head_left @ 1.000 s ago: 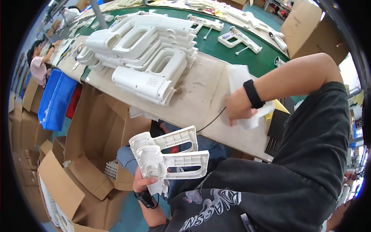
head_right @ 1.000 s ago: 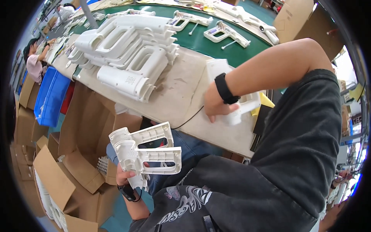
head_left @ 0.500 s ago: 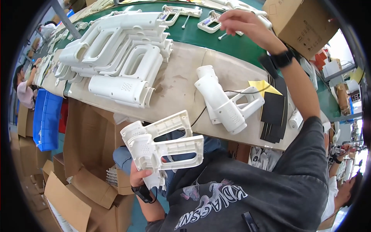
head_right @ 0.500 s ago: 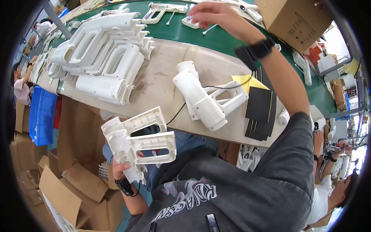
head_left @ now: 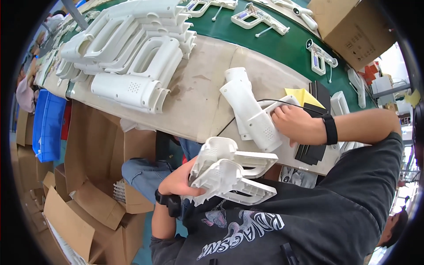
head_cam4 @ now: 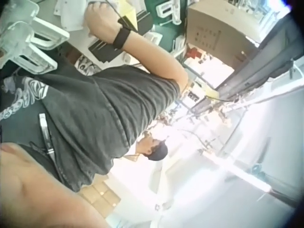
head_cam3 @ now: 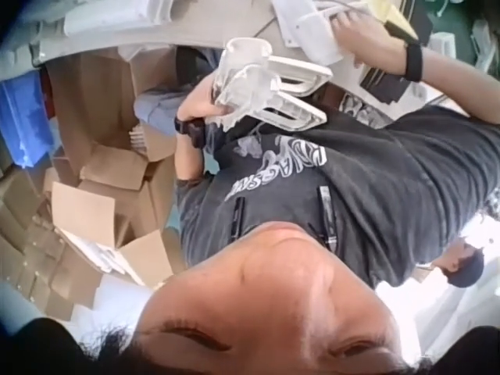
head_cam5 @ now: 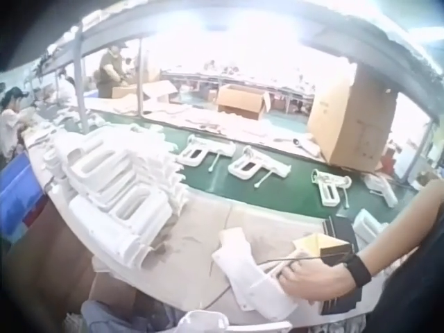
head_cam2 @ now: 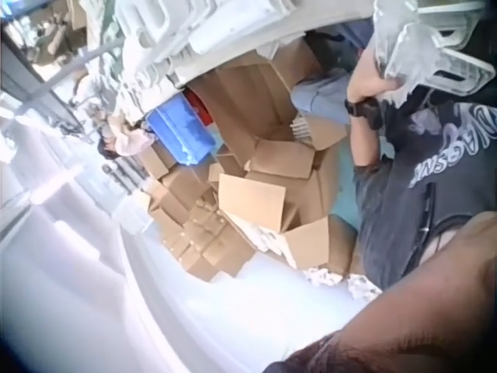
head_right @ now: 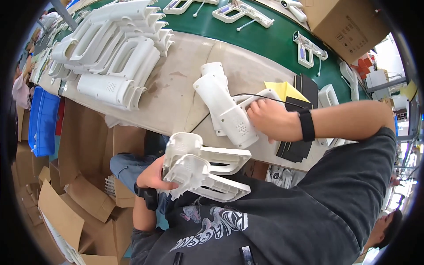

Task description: The person assembles handheld devices by placing components into plastic housings, joining the housing halves together, and stacking the completed units. They then retrieve more plastic housing components from a box to continue the assembly process.

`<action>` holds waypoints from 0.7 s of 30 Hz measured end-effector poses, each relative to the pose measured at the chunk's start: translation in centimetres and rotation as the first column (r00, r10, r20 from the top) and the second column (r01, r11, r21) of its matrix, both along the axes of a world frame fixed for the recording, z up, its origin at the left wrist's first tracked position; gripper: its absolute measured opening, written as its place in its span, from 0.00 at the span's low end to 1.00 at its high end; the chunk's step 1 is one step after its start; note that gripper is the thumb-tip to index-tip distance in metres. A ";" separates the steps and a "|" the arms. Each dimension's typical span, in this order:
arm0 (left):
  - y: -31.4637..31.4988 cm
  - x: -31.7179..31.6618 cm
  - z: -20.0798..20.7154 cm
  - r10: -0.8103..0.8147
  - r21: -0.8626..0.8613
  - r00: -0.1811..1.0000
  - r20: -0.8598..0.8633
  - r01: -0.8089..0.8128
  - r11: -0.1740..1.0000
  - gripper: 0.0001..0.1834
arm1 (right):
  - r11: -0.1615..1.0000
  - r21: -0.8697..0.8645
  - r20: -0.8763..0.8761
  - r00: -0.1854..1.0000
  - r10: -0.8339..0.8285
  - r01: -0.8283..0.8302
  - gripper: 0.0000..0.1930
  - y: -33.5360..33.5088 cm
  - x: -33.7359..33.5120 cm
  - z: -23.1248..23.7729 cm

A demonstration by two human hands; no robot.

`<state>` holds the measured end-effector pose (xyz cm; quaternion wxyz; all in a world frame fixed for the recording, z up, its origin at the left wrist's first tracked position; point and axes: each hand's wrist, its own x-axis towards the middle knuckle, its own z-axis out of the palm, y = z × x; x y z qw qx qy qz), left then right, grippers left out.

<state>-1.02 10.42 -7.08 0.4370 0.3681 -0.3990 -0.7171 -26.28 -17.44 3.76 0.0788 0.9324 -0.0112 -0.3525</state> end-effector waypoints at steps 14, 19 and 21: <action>13.5 2.6 -4.4 0.711 0.228 0.665 -0.228 -0.674 0.703 0.54 | 0.172 0.834 -0.378 0.769 -0.515 0.525 0.26 -3.3 5.3 7.8; 15.3 3.4 -6.3 0.804 0.199 0.475 -0.357 -0.803 0.562 0.54 | -0.667 0.597 -0.649 0.757 -0.075 0.446 0.30 -5.4 5.7 12.1; 16.5 3.3 -6.8 0.800 0.177 0.451 -0.395 -0.817 0.549 0.54 | -0.523 0.776 -0.479 0.868 -0.128 0.351 0.29 -5.4 8.3 12.0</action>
